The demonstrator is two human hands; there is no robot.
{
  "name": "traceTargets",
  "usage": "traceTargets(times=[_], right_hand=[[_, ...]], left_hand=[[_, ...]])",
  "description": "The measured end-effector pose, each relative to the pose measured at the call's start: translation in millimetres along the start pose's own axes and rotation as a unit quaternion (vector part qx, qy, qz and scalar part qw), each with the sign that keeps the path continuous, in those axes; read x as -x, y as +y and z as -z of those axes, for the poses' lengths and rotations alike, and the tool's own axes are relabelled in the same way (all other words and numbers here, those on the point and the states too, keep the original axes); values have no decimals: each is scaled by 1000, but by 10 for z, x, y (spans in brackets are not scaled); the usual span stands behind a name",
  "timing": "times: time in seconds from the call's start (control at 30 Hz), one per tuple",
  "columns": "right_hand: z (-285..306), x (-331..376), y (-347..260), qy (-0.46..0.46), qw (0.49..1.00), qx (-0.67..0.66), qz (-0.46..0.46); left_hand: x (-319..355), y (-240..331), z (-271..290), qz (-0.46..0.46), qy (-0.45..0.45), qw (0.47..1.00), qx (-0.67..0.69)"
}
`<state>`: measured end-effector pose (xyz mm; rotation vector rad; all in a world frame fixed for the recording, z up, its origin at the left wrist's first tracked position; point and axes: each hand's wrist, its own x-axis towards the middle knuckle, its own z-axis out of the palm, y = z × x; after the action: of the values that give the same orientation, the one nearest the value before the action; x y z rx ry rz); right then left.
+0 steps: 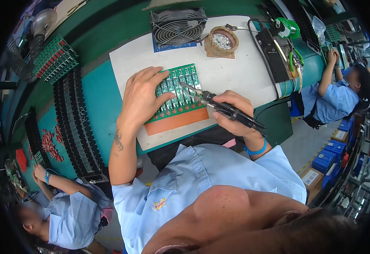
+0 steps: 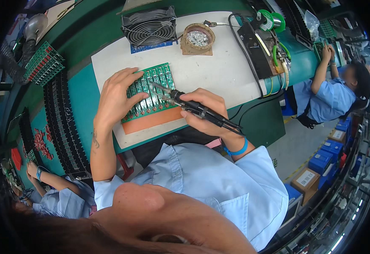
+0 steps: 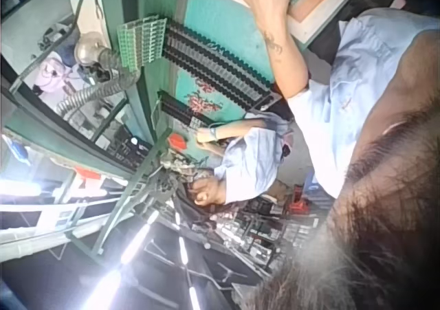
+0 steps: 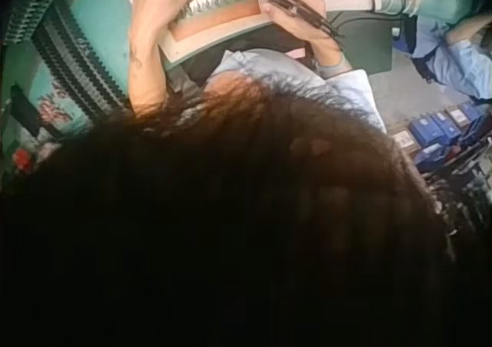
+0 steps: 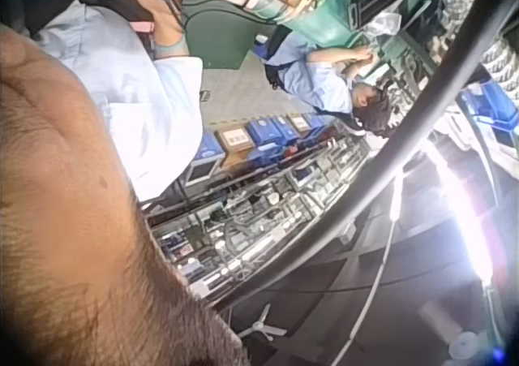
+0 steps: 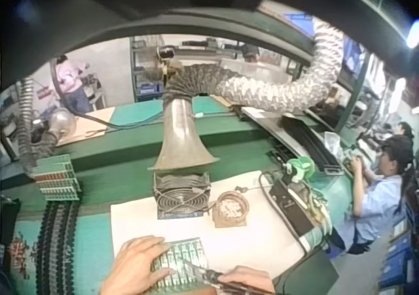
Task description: The person solders components onto circuit boards using a soldering iron, placing completed boards onto a stack and picking up new boards to solder.
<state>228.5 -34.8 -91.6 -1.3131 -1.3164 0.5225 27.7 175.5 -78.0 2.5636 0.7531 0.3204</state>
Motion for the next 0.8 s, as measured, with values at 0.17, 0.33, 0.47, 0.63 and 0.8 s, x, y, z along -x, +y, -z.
traceTargets(times=[0.17,0.33,0.47,0.63,0.8], right_hand=[[40,30,209,42,998,-8,40],[-26,30,379,107,994,-19,16],[28,83,338,115,993,28,3],[-4,116,307,144,989,12,-36],[-23,51,353,123,990,-19,-62]], left_hand=[[35,-46,1,-15,12,1000,-6],[54,-85,237,-28,38,995,91],[114,427,755,-233,280,792,490],[459,274,502,-157,292,809,485],[540,279,407,-150,276,821,477]])
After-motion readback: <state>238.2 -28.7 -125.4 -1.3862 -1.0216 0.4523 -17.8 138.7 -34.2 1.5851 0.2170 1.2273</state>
